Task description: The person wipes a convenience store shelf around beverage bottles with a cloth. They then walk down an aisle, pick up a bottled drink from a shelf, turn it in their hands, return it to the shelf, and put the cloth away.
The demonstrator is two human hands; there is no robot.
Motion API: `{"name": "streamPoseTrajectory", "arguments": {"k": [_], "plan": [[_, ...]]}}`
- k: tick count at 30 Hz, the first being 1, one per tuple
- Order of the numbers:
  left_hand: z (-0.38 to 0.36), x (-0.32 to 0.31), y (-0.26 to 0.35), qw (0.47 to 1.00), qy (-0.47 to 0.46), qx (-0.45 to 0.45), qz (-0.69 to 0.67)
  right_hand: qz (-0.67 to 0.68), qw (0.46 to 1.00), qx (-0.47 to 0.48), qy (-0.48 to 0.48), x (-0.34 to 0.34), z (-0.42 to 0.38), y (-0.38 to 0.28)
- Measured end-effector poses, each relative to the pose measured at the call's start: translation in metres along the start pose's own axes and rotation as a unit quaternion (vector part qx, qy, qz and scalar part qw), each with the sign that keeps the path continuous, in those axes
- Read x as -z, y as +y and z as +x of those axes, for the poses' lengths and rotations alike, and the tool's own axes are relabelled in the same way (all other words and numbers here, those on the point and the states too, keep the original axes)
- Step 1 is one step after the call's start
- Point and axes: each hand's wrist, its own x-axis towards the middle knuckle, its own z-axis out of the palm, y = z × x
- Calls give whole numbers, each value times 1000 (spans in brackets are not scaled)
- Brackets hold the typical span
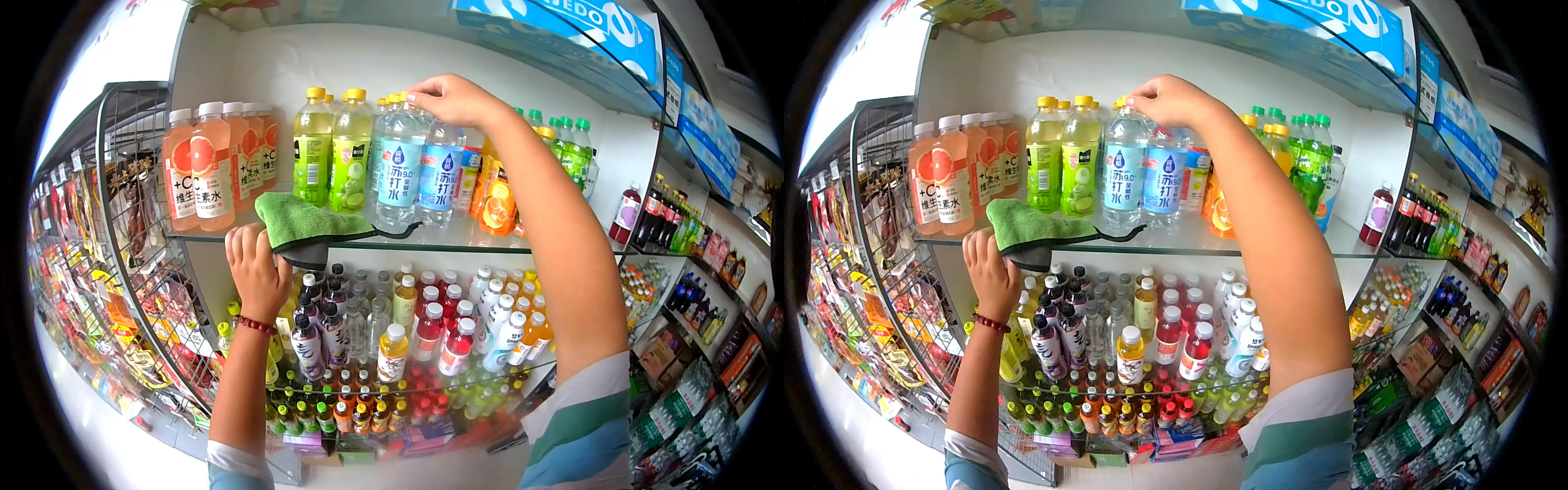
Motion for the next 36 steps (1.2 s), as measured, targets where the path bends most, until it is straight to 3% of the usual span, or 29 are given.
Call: {"name": "streamPoseTrajectory", "arguments": {"k": [16, 17, 18, 20, 22, 24, 25, 27, 29, 32, 35, 36], "plan": [[1, 2, 0, 1000, -5, 2, -8, -1, 999, -31, -32, 2, -5, -8], [1, 2, 0, 1000, -4, 2, -8, -52, 988, 75, 123, -8, -1, -1], [1, 3, 0, 1000, -5, 2, -5, -102, 940, 179, 273, -15, 2, 2], [2, 1, 0, 1000, -2, 4, -4, 13, 909, 265, 321, -20, -16, -39], [1, 1, 0, 1000, 1, 2, -4, -2, 889, 342, 306, -49, -32, -76], [1, 1, 2, 1000, 6, 4, -3, 11, 899, 389, 203, -96, -59, -105], [1, 1, 3, 1000, 12, 7, 1, -84, 898, 397, 173, -124, -66, -106], [-2, -2, 1, 1000, 14, -4, 7, -166, 913, 366, 68, -162, -85, -109], [-3, -2, -1, 1000, 8, 12, -3, -108, 917, 366, 112, -201, -84, -96], [-3, -1, -1, 1000, 5, 14, -10, 32, 940, 283, 188, -228, -75, -92], [-13, -15, -11, 1000, 17, 3, -6, 25, 963, 217, 159, -228, -77, -111], [-16, -20, -13, 999, 39, -8, 9, 31, 950, 232, 205, -230, -79, -116]]}}
